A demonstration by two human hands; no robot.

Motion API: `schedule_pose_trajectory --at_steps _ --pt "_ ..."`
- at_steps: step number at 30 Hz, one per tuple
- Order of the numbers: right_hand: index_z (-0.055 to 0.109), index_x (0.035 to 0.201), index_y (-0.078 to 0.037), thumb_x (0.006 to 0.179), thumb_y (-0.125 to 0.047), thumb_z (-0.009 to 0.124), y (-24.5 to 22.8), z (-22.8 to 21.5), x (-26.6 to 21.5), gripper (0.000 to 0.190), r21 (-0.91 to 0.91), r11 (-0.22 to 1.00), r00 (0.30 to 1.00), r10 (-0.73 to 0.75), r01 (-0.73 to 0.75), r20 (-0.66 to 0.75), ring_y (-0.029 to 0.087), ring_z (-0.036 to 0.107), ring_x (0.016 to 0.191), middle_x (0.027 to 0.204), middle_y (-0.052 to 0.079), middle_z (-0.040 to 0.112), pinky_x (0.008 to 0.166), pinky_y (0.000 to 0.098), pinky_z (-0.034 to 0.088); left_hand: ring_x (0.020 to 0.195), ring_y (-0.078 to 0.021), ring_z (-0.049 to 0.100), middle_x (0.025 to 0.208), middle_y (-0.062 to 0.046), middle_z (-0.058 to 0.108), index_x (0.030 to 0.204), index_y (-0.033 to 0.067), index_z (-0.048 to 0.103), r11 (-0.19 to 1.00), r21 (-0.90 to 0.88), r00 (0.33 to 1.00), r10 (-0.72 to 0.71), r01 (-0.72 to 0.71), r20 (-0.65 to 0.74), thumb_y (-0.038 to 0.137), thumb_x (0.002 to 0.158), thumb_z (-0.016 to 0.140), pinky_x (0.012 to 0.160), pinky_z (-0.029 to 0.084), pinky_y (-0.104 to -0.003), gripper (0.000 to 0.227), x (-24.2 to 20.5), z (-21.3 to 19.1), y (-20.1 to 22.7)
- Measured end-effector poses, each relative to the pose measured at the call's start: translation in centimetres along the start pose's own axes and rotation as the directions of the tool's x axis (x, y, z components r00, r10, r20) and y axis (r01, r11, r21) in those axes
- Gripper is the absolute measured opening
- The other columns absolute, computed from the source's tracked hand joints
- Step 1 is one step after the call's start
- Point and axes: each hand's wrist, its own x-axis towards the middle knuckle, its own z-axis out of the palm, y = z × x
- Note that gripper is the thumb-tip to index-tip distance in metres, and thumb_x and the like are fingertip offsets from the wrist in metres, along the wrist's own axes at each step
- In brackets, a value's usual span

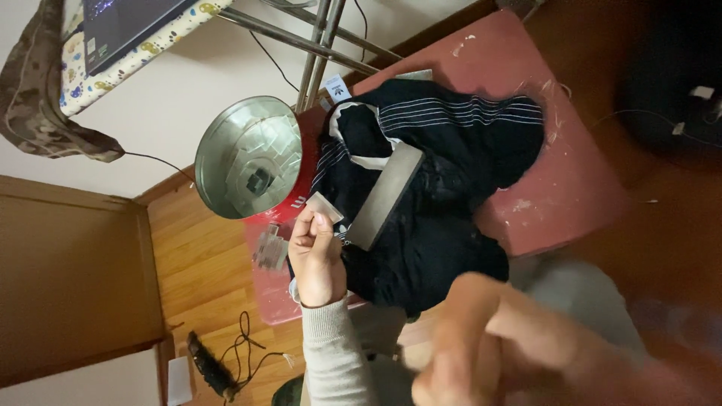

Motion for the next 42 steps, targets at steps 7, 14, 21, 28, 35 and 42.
schedule_pose_trajectory --at_steps 7,14,21,28,35,42 --pt "0.060 0.127 -0.001 0.111 -0.025 0.036 -0.8 -4.4 5.6 0.038 -0.147 0.882 0.883 -0.462 0.447 -0.084 0.018 0.036 0.072 0.087 0.006 0.049 0.066 0.0372 0.036 0.055 -0.0005 0.033 0.087 0.004 0.061 0.137 -0.0031 0.068 1.000 -0.013 1.000 0.012 -0.013 -0.015 0.005 0.107 0.069 0.046 0.023 -0.018 0.031 0.0 0.3 -0.3" --pt "0.063 0.117 -0.002 0.114 -0.022 0.053 0.2 -14.1 11.3 0.022 -0.635 0.747 0.672 -0.575 0.199 -0.466 0.005 0.035 0.068 0.074 -0.005 0.035 0.063 0.0227 0.034 0.084 -0.0059 0.072 0.094 -0.009 0.082 0.136 0.0001 0.073 0.960 0.262 0.978 0.142 -0.099 -0.152 0.016 0.104 0.080 0.079 0.058 -0.018 0.036 0.1 1.5 -0.7" --pt "0.076 0.144 -0.006 0.110 -0.020 0.072 3.0 -15.7 12.4 0.037 -0.965 -0.234 0.789 -0.569 0.117 0.234 0.030 0.072 0.082 0.091 0.013 0.070 0.074 0.0393 0.059 0.088 -0.0083 0.078 0.096 -0.011 0.084 0.134 0.0008 0.074 0.969 0.227 0.975 0.136 -0.094 -0.176 0.013 0.103 0.082 0.087 0.062 -0.023 0.035 0.0 2.0 -0.9" --pt "0.066 0.155 -0.002 0.110 -0.017 0.071 3.9 -16.1 12.8 0.048 -0.968 -0.193 0.827 -0.508 0.163 0.241 0.020 0.059 0.071 0.089 0.011 0.065 0.069 0.0346 0.055 0.075 -0.0038 0.072 0.091 -0.008 0.083 0.130 0.0018 0.077 0.969 0.240 0.979 0.096 -0.052 -0.179 0.016 0.100 0.086 0.074 0.063 -0.020 0.034 0.0 2.7 -0.4" --pt "0.067 0.154 -0.001 0.110 -0.018 0.072 3.9 -15.8 12.9 0.048 -0.970 -0.196 0.841 -0.492 0.145 0.225 0.020 0.060 0.072 0.088 0.011 0.065 0.069 0.0340 0.054 0.075 -0.0019 0.071 0.089 -0.008 0.084 0.125 0.0030 0.080 0.968 0.245 0.980 0.096 -0.051 -0.175 0.016 0.099 0.088 0.070 0.059 -0.016 0.031 0.0 2.4 -0.7" --pt "0.069 0.152 -0.002 0.107 -0.016 0.073 3.9 -15.5 12.8 0.047 -0.967 -0.204 0.854 -0.467 0.150 0.231 0.024 0.063 0.070 0.085 0.011 0.069 0.069 0.0363 0.056 0.076 -0.0018 0.067 0.089 -0.007 0.084 0.124 0.0043 0.080 0.962 0.267 0.973 0.115 -0.058 -0.202 0.018 0.099 0.087 0.068 0.056 -0.015 0.029 0.0 3.1 0.2"
